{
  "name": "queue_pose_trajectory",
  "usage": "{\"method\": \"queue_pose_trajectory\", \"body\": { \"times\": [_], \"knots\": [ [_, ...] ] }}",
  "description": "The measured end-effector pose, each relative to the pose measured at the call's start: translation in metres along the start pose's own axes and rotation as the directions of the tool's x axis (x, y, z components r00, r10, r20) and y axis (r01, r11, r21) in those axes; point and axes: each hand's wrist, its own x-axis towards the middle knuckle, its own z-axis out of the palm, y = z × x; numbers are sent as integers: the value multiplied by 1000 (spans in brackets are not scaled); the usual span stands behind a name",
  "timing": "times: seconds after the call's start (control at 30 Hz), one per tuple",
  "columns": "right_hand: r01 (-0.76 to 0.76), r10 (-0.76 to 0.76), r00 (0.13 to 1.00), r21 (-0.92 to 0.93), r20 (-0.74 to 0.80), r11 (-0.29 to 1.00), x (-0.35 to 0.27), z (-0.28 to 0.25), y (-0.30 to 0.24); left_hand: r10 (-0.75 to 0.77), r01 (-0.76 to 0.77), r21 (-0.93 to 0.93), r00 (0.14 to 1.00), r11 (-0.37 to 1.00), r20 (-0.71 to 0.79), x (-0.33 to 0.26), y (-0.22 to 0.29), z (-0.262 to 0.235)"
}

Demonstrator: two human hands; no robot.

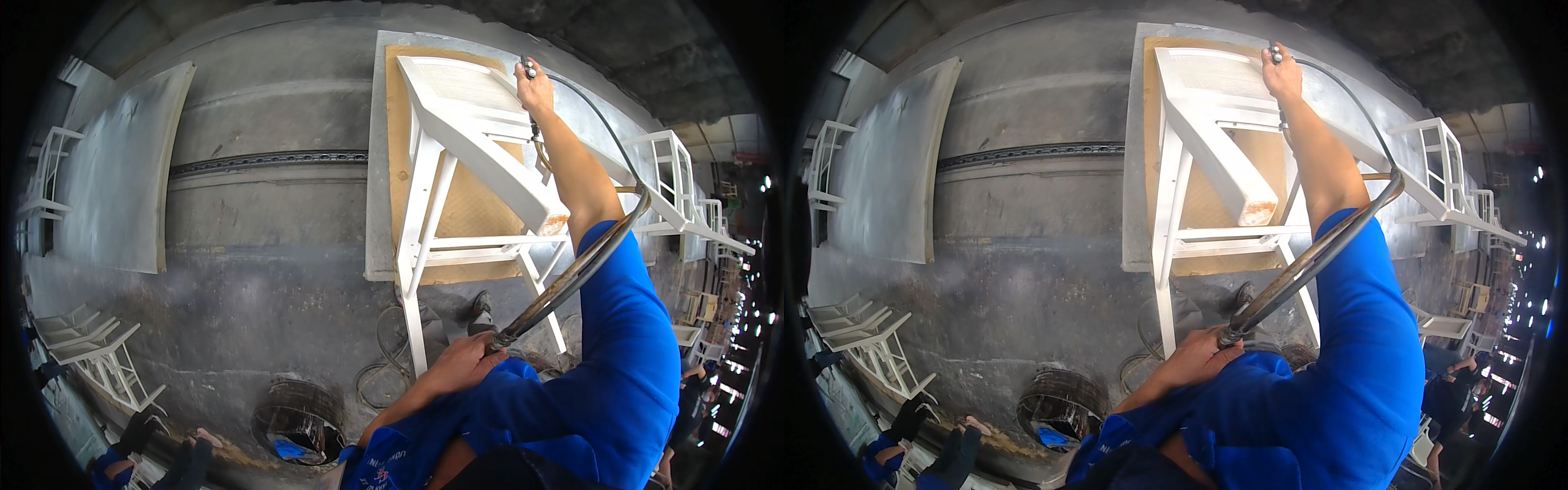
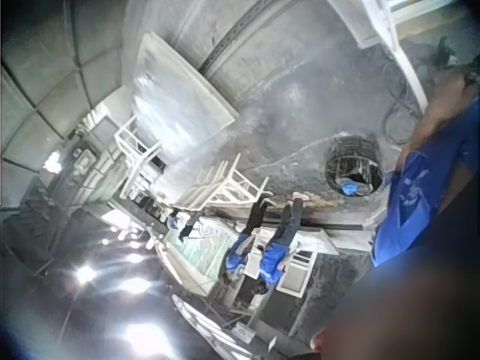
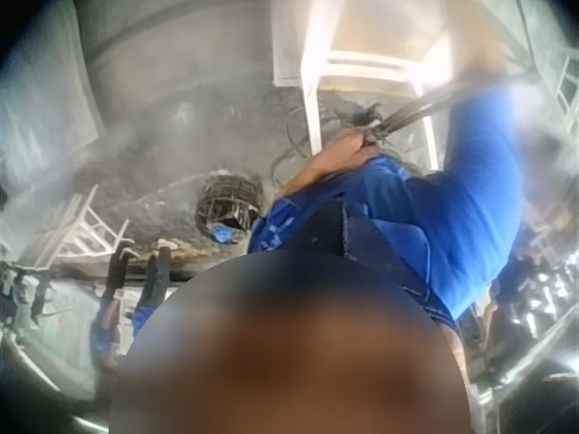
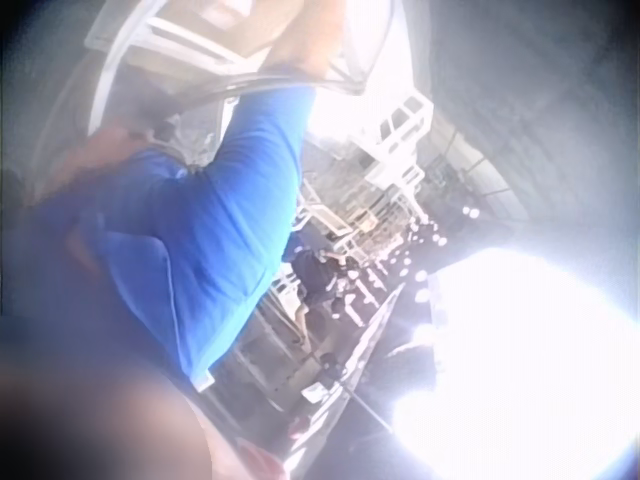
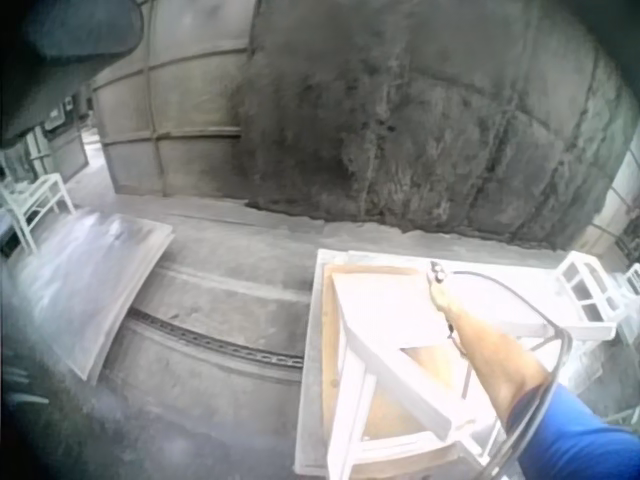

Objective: The person spray paints white plastic chairs using a handheld spray gun. They pick up each chair, rotate it to coat all sides, and place it back on the floor. The process is repeated for several chairs in a workshop setting.

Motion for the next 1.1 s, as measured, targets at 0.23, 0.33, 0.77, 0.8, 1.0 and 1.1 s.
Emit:
{"method": "queue_pose_trajectory", "body": {
  "times": [0.23, 0.33, 0.77, 0.8, 1.0, 1.1],
  "knots": [
    [-27, 16, 990, 79, 139, 997, -22, -11, -25, 12, -12, -15, 1000, 1000, -6, 1, 0, -5],
    [-31, 4, 984, 148, 179, 989, -35, -12, -41, 23, -24, 20, 1000, 1000, 7, 2, -2, -5],
    [42, -131, 911, 229, 390, 972, -75, -25, -97, 25, -26, 83, 1000, 996, 17, 0, -4, 8],
    [75, -159, 908, 223, 387, 972, -77, -31, -100, 16, -18, 95, 999, 995, 31, -1, -5, 11],
    [237, -258, 906, 105, 337, 966, -73, -89, -100, 108, -107, 125, 994, 986, -1, 4, 0, 44],
    [285, -291, 906, 66, 308, 956, -75, -121, -94, 175, -180, 117, 983, 977, 52, 16, 4, 65]
  ]
}}
